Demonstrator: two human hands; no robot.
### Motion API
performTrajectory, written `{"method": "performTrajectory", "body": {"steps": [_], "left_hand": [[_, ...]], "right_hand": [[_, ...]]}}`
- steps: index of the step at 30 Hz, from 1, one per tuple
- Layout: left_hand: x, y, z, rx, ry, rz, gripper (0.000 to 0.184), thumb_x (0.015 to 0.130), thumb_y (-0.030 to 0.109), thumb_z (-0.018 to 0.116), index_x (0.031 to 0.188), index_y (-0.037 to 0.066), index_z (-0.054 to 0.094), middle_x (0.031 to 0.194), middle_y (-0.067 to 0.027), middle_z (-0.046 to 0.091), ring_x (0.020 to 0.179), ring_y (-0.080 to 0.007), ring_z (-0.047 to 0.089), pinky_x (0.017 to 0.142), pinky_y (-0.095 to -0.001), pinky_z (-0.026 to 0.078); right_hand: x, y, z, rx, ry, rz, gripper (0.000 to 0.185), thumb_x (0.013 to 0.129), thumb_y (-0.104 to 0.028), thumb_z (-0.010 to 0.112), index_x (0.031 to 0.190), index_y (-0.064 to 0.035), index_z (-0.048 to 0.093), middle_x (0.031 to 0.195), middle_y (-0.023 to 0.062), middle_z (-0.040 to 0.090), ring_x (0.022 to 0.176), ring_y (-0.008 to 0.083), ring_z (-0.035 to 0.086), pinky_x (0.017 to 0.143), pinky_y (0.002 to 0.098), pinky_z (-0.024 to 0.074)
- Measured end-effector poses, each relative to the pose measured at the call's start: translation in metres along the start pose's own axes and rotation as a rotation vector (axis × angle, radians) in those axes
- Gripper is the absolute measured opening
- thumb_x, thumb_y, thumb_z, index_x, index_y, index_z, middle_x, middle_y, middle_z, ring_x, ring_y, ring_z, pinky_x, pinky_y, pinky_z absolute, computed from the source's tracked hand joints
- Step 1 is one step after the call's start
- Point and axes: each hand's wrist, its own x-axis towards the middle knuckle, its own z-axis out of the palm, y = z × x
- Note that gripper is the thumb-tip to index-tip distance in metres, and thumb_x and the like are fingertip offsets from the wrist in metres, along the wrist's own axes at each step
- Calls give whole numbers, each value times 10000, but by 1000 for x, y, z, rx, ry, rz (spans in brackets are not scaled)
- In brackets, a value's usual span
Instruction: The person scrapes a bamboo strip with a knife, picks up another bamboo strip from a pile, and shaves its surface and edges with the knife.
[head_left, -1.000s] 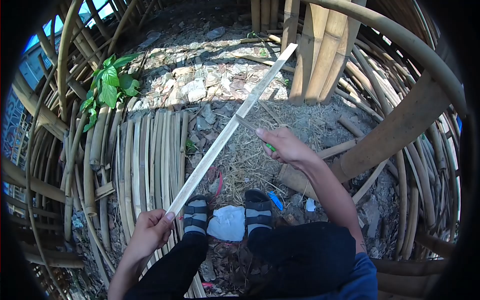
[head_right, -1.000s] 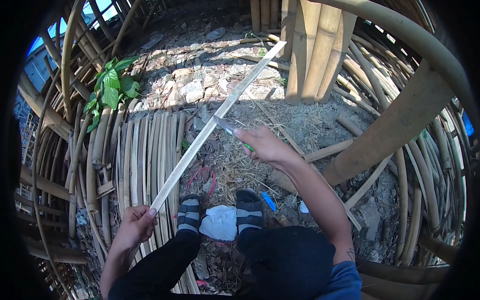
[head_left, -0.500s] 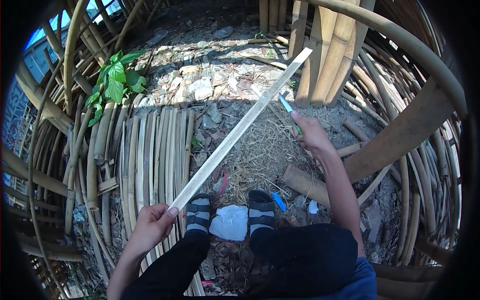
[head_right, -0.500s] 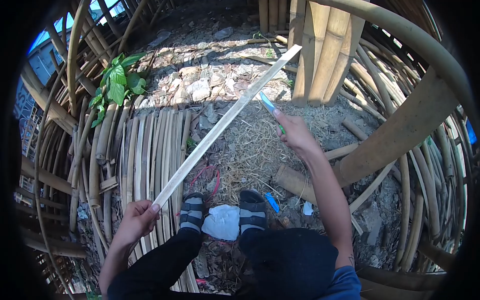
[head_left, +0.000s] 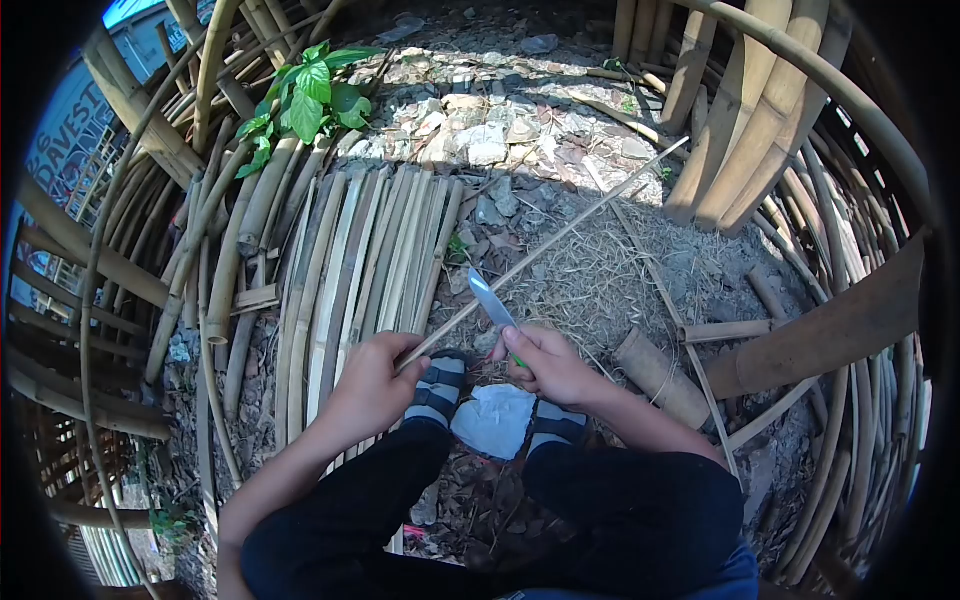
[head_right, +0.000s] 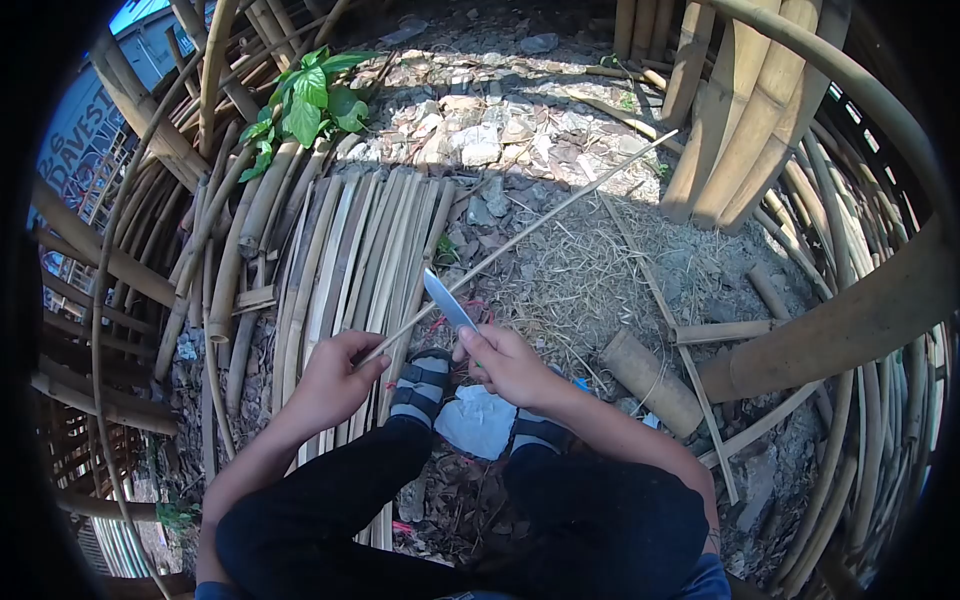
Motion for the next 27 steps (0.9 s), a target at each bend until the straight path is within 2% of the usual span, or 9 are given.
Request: {"method": "performTrajectory", "body": {"steps": [1,5,8,10,13,19,22,25,27], "left_hand": [[2,-1,4,13,67,127,217,871,122,640,1017,-37,661,845,-235,634,768,-340,642,678,-417,472],[2,18,5,10,6,47,201,860,109,651,992,-41,663,893,-254,610,836,-392,617,725,-444,468],[4,23,5,103,-4,14,174,853,95,654,962,-40,660,842,-240,592,815,-404,606,728,-458,467],[4,19,8,193,6,62,176,872,113,652,970,-33,653,830,-196,606,728,-292,612,659,-377,464],[4,11,18,-13,63,172,156,871,87,639,968,-36,651,855,-204,607,744,-303,617,671,-381,470],[3,7,28,13,107,193,189,882,77,627,1033,-33,658,854,-190,601,786,-287,611,697,-376,462],[-1,21,23,-1,102,89,239,890,88,628,1101,-22,654,809,-169,574,752,-263,579,673,-370,438],[-1,20,20,-25,103,109,280,893,99,632,1151,-9,644,778,-156,549,707,-250,545,645,-368,416],[-1,21,21,-20,88,101,258,894,97,630,1127,-13,648,779,-154,549,707,-245,543,649,-366,417]], "right_hand": [[5,6,6,-50,-36,24,406,1040,-380,404,890,-35,556,621,-20,445,543,69,427,485,219,349],[6,8,30,-167,-78,10,508,1027,-441,413,746,-44,561,595,-19,456,537,71,438,506,239,372],[12,16,31,-249,-51,-89,567,1019,-464,419,679,-33,563,582,12,505,540,98,475,535,276,412],[14,18,30,-292,-32,-131,588,1016,-474,420,663,-28,568,569,24,518,544,108,494,540,289,422],[11,15,32,-408,-7,-125,638,1003,-502,432,606,-23,570,534,46,527,529,123,515,544,315,434],[12,14,23,-463,42,-90,674,974,-545,469,554,-25,561,488,38,494,480,125,470,512,330,416],[13,6,14,-461,73,-114,673,973,-551,469,546,-37,552,486,26,475,477,113,441,491,315,392],[15,0,6,-327,190,-47,676,982,-545,456,525,-53,525,481,8,446,471,97,413,478,291,366],[12,-6,8,-193,64,32,674,991,-535,445,515,-61,508,479,-5,433,465,88,395,468,274,348]]}}
